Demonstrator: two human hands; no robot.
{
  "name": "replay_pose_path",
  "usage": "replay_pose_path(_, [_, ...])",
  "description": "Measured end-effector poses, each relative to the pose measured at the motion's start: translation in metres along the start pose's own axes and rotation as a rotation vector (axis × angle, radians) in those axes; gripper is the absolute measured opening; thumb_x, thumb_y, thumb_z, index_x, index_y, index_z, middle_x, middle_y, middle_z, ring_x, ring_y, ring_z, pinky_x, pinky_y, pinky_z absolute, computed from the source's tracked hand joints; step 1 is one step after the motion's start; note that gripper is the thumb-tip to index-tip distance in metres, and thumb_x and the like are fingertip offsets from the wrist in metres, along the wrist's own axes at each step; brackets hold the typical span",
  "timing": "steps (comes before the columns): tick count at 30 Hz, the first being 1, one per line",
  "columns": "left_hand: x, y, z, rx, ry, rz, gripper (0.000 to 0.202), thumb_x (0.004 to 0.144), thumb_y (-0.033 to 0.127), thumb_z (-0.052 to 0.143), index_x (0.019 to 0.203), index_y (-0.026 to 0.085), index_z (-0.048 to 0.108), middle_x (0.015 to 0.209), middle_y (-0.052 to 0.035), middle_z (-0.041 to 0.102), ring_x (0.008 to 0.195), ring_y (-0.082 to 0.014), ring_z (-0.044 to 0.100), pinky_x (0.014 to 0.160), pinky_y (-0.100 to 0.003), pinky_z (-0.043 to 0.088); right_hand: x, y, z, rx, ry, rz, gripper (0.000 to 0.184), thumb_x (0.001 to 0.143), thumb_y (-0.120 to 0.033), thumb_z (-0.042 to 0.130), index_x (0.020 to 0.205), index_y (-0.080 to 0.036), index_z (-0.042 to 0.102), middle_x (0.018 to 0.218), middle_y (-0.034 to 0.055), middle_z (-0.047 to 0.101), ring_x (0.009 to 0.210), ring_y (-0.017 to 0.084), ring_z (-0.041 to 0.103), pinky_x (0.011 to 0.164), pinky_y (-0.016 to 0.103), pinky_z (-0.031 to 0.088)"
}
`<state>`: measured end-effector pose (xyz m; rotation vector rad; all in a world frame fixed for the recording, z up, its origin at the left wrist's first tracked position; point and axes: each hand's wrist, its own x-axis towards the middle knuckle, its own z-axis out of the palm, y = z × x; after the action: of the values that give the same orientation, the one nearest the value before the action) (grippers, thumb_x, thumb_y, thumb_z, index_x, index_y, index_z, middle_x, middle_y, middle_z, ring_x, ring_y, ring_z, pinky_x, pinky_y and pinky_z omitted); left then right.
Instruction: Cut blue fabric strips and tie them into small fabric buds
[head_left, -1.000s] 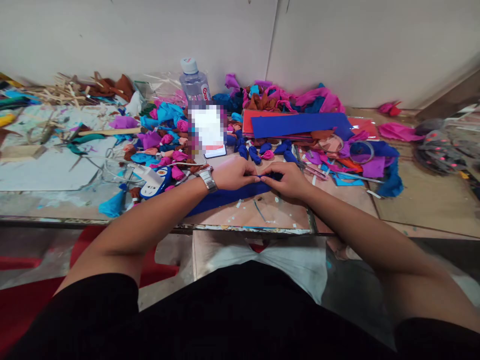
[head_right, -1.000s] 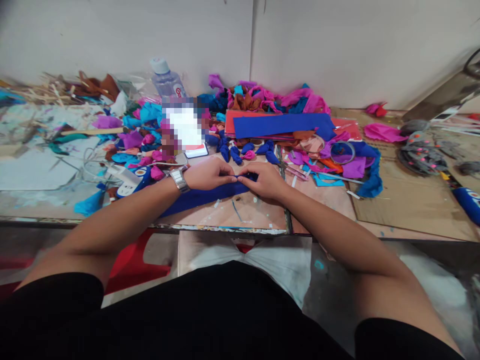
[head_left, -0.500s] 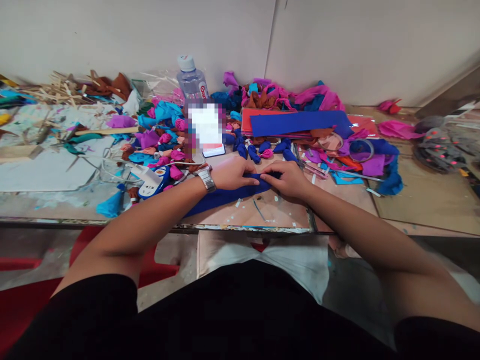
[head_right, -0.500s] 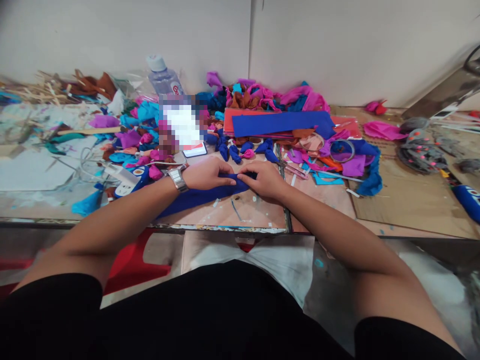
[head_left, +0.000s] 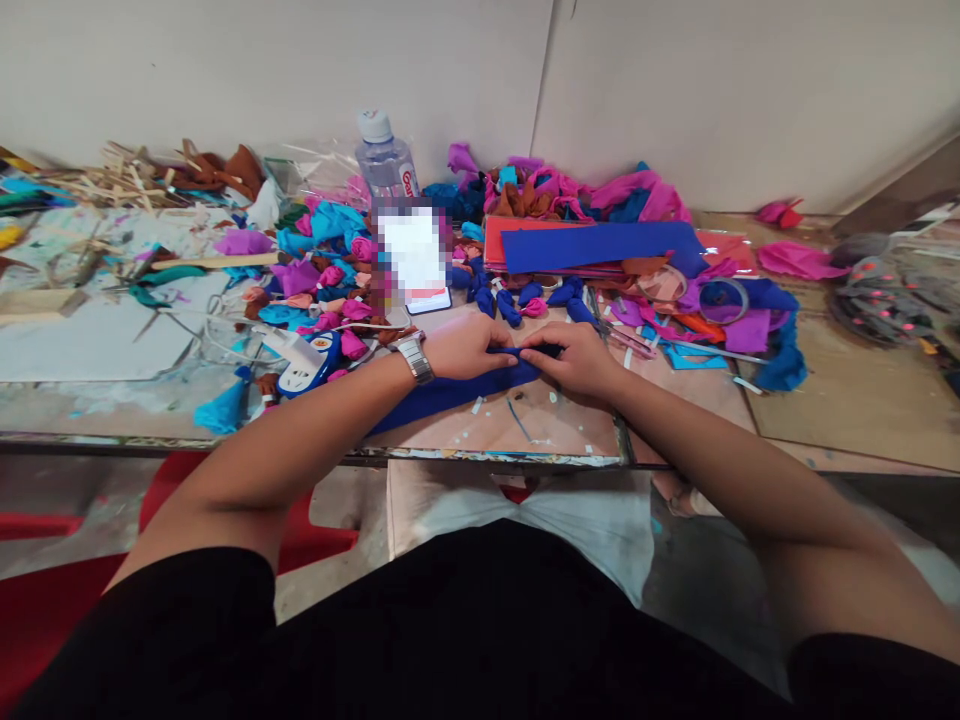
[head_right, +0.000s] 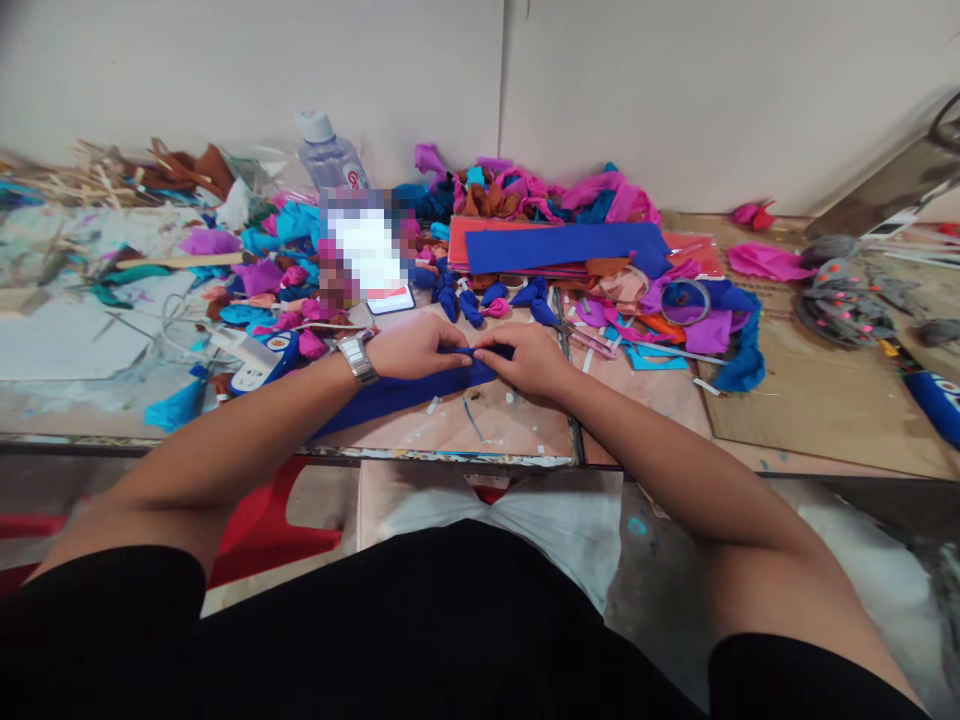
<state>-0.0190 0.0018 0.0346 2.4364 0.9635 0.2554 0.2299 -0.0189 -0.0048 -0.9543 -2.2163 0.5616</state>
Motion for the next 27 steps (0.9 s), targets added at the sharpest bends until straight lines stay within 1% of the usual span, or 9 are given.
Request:
replay_pose_path(3, [0.0009,-0.0025,0.0001,-0.021,-0.002,0.013,0.034,0.094,0.045,0.065,0.079,0.016,0.074,0.065,0.0019,0.056,0.062,-0.0122,0.043,0.064,-0.031,0.028,-0.0006,-0.0005,0.0003,0.018,0.01,-0.001,0.018,0.098,-0.035,0.074,0.106,-0.024,0.086,0.104,0.0056,0.088,0.092,0.026,0.08,0.088,0.039,0.06])
replay_pose_path(7, [0.0021,-0.0055,0.0002,-0.093,-0.032,0.009,0.035,0.093,0.047,0.065,0.087,0.016,0.079,0.067,0.0028,0.056,0.063,-0.0116,0.044,0.063,-0.029,0.03,-0.0012,-0.004,0.0012,0.025,0.045,-0.014,0.015,0.096,-0.032,0.076,0.104,-0.025,0.087,0.103,0.0053,0.088,0.093,0.026,0.082,0.087,0.04,0.061])
replay_pose_path(10, [0.0028,-0.0058,0.0007,-0.131,-0.042,0.008,0.036,0.093,0.048,0.065,0.09,0.015,0.08,0.067,0.0032,0.056,0.063,-0.0113,0.044,0.063,-0.028,0.031,-0.0018,-0.0062,0.0015,0.009,0.053,-0.028,0.016,0.098,-0.031,0.075,0.105,-0.025,0.087,0.105,0.0051,0.088,0.095,0.027,0.082,0.089,0.04,0.061])
replay_pose_path(12, [0.0028,-0.0049,0.0008,-0.135,-0.035,0.023,0.037,0.094,0.048,0.063,0.089,0.015,0.079,0.067,0.0032,0.056,0.063,-0.0111,0.044,0.063,-0.028,0.032,-0.0023,-0.0064,0.0011,0.006,0.061,-0.03,0.016,0.098,-0.031,0.075,0.107,-0.025,0.087,0.107,0.0054,0.088,0.097,0.027,0.082,0.09,0.04,0.062])
replay_pose_path(16, [0.0016,-0.0023,0.0001,-0.086,0.022,0.059,0.039,0.099,0.045,0.058,0.08,0.015,0.075,0.065,0.0024,0.055,0.062,-0.0113,0.044,0.063,-0.029,0.032,-0.0024,-0.0038,-0.0004,0.002,0.064,-0.026,0.02,0.098,-0.033,0.074,0.111,-0.024,0.087,0.107,0.0063,0.088,0.097,0.027,0.082,0.089,0.04,0.062])
replay_pose_path(18, [0.0009,-0.0014,-0.0006,-0.065,0.037,0.061,0.038,0.099,0.044,0.058,0.081,0.016,0.076,0.066,0.0015,0.059,0.063,-0.0118,0.048,0.064,-0.029,0.032,-0.002,-0.0022,-0.0009,-0.019,0.067,-0.02,0.019,0.098,-0.033,0.074,0.108,-0.023,0.086,0.105,0.0065,0.088,0.095,0.027,0.082,0.087,0.04,0.061])
replay_pose_path(23, [-0.0002,0.0,-0.0009,-0.067,0.046,0.052,0.035,0.099,0.043,0.061,0.095,0.017,0.083,0.076,-0.0007,0.072,0.068,-0.0135,0.057,0.066,-0.029,0.036,-0.0014,-0.0019,-0.0003,-0.046,0.073,-0.006,0.017,0.098,-0.033,0.073,0.1,-0.022,0.086,0.099,0.0066,0.087,0.09,0.026,0.081,0.083,0.039,0.06])
replay_pose_path(25, [-0.0001,0.0004,-0.0004,-0.069,0.054,0.053,0.035,0.099,0.041,0.059,0.095,0.017,0.083,0.076,-0.0007,0.073,0.068,-0.0134,0.058,0.067,-0.029,0.037,-0.0013,-0.0029,-0.0001,-0.034,0.073,-0.011,0.017,0.098,-0.033,0.074,0.101,-0.022,0.086,0.101,0.0064,0.087,0.091,0.026,0.081,0.084,0.038,0.06])
replay_pose_path(27, [0.0002,0.0003,0.0001,-0.057,0.057,0.05,0.034,0.099,0.041,0.06,0.09,0.017,0.082,0.073,-0.0002,0.071,0.066,-0.013,0.056,0.066,-0.029,0.037,-0.0011,-0.0038,0.0,-0.026,0.079,-0.016,0.016,0.097,-0.033,0.074,0.102,-0.023,0.086,0.102,0.006,0.088,0.092,0.026,0.081,0.085,0.038,0.061])
